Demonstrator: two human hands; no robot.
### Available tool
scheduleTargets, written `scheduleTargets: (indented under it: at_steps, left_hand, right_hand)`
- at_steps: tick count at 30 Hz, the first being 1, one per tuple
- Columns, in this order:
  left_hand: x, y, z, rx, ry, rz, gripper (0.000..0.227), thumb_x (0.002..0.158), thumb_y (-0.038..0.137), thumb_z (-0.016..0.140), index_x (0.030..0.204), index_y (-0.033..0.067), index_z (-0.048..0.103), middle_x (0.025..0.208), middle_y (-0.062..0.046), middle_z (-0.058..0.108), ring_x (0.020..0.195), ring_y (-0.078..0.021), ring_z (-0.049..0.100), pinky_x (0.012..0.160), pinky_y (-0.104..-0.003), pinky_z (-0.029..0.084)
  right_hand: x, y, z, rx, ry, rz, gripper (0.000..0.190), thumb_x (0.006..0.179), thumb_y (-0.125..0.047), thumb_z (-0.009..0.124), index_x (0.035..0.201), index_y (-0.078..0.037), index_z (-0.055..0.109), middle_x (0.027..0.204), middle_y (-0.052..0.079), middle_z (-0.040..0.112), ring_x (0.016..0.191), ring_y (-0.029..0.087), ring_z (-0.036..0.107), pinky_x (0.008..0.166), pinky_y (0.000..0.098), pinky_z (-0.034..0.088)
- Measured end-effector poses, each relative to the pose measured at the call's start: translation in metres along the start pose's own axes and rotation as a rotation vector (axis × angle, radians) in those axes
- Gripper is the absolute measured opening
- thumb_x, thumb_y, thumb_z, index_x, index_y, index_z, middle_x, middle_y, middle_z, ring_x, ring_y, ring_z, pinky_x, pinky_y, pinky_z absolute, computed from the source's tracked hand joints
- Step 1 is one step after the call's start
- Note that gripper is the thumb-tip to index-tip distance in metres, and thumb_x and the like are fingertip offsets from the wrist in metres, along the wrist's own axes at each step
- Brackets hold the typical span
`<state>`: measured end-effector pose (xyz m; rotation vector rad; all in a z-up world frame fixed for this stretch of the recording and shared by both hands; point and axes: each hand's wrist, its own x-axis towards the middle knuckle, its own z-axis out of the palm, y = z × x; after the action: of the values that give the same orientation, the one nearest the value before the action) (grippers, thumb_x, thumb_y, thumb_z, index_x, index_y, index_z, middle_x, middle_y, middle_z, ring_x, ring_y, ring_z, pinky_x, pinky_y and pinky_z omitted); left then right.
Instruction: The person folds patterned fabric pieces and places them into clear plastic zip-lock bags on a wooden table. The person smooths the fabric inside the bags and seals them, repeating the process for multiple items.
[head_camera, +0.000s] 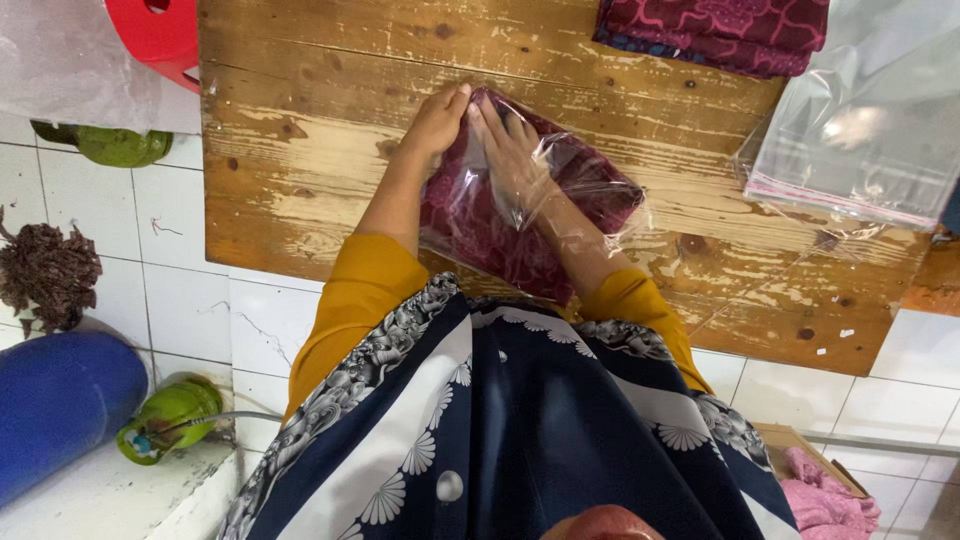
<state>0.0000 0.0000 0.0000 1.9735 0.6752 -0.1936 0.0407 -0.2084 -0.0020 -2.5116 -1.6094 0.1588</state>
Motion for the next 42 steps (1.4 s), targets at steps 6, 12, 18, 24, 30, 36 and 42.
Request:
scheduleTargets:
  at_steps: [6, 12, 18, 24, 30, 36, 42]
  left_hand:
    - [-0.011, 0.043, -0.016, 0.112, -0.019, -0.076, 0.05, 0.105, 0.048, 0.047, 0.126, 0.0082, 0.068, 0.132, -0.02, 0.068, 0.126, -0.0338, 0.062, 0.107, -0.042, 0.048]
    - [-0.004, 0.04, -0.013, 0.056, 0.01, -0.027, 0.034, 0.102, 0.036, 0.059, 0.111, 0.006, 0.074, 0.106, -0.017, 0.076, 0.099, -0.0284, 0.073, 0.089, -0.042, 0.055]
    - [0.019, 0.016, 0.001, 0.159, 0.217, 0.086, 0.03, 0.091, 0.032, 0.07, 0.091, 0.003, 0.077, 0.1, -0.021, 0.074, 0.092, -0.035, 0.072, 0.082, -0.045, 0.056]
    - [0.029, 0.017, 0.002, 0.39, 0.192, 0.012, 0.035, 0.097, 0.036, 0.06, 0.099, 0.0037, 0.072, 0.105, -0.025, 0.069, 0.1, -0.045, 0.064, 0.087, -0.054, 0.049]
    - [0.011, 0.04, -0.005, 0.463, 0.398, 0.063, 0.028, 0.101, 0.029, 0.052, 0.113, 0.0096, 0.068, 0.116, -0.019, 0.064, 0.117, -0.0412, 0.057, 0.095, -0.06, 0.042]
    - [-0.024, 0.046, -0.018, 0.298, 0.604, 0.26, 0.012, 0.103, 0.019, 0.06, 0.109, 0.0112, 0.066, 0.116, -0.012, 0.06, 0.117, -0.0329, 0.058, 0.097, -0.049, 0.048]
    - [-0.03, 0.045, -0.017, 0.6, 0.272, 0.54, 0.023, 0.101, 0.016, 0.061, 0.12, 0.0215, 0.072, 0.136, 0.003, 0.062, 0.132, -0.0283, 0.051, 0.109, -0.049, 0.04]
  right_hand:
    - [0.022, 0.001, -0.025, 0.166, -0.167, 0.088, 0.066, 0.104, -0.021, 0.057, 0.162, -0.007, 0.028, 0.168, 0.014, 0.032, 0.111, 0.031, 0.058, 0.1, 0.0448, 0.05]
    - [0.017, 0.007, -0.03, 0.291, -0.081, 0.022, 0.068, 0.098, -0.007, 0.054, 0.163, -0.004, 0.032, 0.166, 0.017, 0.037, 0.108, 0.035, 0.058, 0.083, 0.0405, 0.058]
    - [0.008, 0.008, -0.026, 0.141, 0.09, -0.114, 0.078, 0.081, -0.007, 0.062, 0.154, 0.0, 0.037, 0.16, 0.021, 0.042, 0.104, 0.032, 0.062, 0.081, 0.0357, 0.06]
    - [-0.004, 0.015, -0.011, -0.205, 0.241, -0.194, 0.074, 0.088, -0.005, 0.057, 0.158, 0.0, 0.035, 0.161, 0.023, 0.038, 0.125, 0.034, 0.056, 0.098, 0.0445, 0.05]
    - [0.007, 0.011, -0.006, 0.159, -0.071, 0.042, 0.071, 0.087, 0.001, 0.052, 0.156, 0.002, 0.038, 0.163, 0.029, 0.038, 0.117, 0.041, 0.053, 0.097, 0.0538, 0.045]
    - [-0.001, 0.015, 0.007, 0.115, 0.198, -0.118, 0.03, 0.099, -0.014, 0.062, 0.128, -0.007, 0.056, 0.152, 0.02, 0.047, 0.143, 0.038, 0.046, 0.12, 0.0543, 0.042]
    - [0.003, 0.012, -0.002, 0.147, 0.09, -0.034, 0.064, 0.092, -0.019, 0.062, 0.151, 0.003, 0.051, 0.159, 0.026, 0.043, 0.13, 0.039, 0.048, 0.1, 0.0533, 0.045]
